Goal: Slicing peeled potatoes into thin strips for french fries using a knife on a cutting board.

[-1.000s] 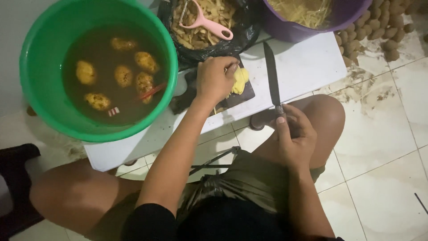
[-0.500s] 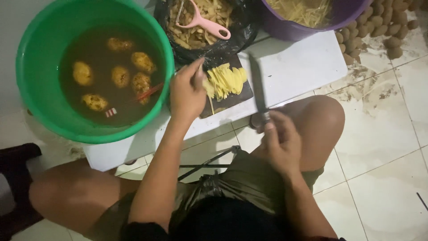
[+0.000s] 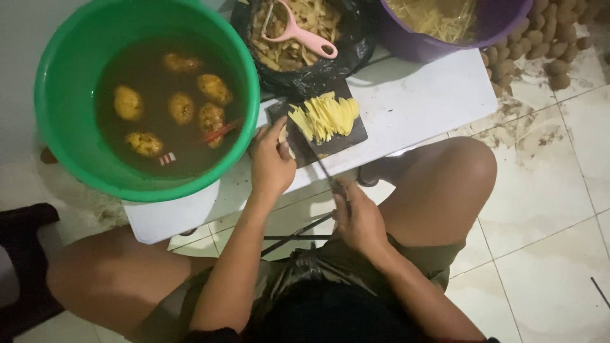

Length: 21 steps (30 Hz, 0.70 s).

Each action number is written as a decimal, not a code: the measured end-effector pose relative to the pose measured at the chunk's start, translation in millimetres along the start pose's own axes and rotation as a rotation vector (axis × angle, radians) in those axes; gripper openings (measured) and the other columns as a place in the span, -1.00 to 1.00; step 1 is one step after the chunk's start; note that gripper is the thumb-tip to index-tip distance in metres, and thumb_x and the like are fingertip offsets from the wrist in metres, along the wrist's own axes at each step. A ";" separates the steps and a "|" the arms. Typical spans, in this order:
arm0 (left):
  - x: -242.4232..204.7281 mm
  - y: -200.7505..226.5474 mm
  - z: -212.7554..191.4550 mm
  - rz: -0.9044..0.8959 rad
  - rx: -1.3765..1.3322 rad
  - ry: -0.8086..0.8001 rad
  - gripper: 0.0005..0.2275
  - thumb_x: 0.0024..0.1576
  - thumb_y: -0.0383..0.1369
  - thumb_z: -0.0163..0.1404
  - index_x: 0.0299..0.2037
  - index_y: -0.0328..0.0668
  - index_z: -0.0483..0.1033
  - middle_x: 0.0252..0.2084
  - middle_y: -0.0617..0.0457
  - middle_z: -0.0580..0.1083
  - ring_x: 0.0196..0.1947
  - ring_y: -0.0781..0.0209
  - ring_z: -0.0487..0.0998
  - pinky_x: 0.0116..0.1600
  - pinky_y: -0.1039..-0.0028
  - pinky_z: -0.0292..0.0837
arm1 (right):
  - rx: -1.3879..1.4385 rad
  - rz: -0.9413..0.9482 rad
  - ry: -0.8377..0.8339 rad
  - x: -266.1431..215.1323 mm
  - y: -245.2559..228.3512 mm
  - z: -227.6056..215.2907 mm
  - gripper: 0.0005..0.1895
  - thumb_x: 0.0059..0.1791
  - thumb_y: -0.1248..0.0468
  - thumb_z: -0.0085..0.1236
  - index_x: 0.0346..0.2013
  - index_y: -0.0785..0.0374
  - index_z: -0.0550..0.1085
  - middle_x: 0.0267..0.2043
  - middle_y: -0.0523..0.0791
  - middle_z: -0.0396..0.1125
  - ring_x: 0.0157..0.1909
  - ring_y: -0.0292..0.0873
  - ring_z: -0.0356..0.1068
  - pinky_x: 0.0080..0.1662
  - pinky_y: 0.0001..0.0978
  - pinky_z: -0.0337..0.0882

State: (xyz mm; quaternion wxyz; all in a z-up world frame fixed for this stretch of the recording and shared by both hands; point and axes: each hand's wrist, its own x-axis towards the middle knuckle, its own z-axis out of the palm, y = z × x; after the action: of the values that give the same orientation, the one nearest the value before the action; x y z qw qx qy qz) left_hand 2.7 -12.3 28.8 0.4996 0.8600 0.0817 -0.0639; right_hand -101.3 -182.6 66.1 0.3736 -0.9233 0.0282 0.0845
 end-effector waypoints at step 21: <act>6.3 1.8 5.9 0.176 0.068 0.042 -0.54 0.17 -0.68 -0.01 0.33 -0.41 0.39 -0.06 -0.40 0.51 -0.01 -0.36 0.57 0.05 0.00 0.55 | 0.068 0.042 0.000 5.3 15.6 2.5 -0.60 0.13 0.26 -0.05 0.23 0.38 0.36 -0.09 0.20 0.52 -0.11 0.27 0.58 -0.20 0.13 0.62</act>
State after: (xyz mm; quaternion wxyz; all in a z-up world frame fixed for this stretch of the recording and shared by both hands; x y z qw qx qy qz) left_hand 9.0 -17.9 26.2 0.4722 0.8814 0.0140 -0.0046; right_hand -98.3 -192.0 52.7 0.4027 -0.9094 0.0506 0.0912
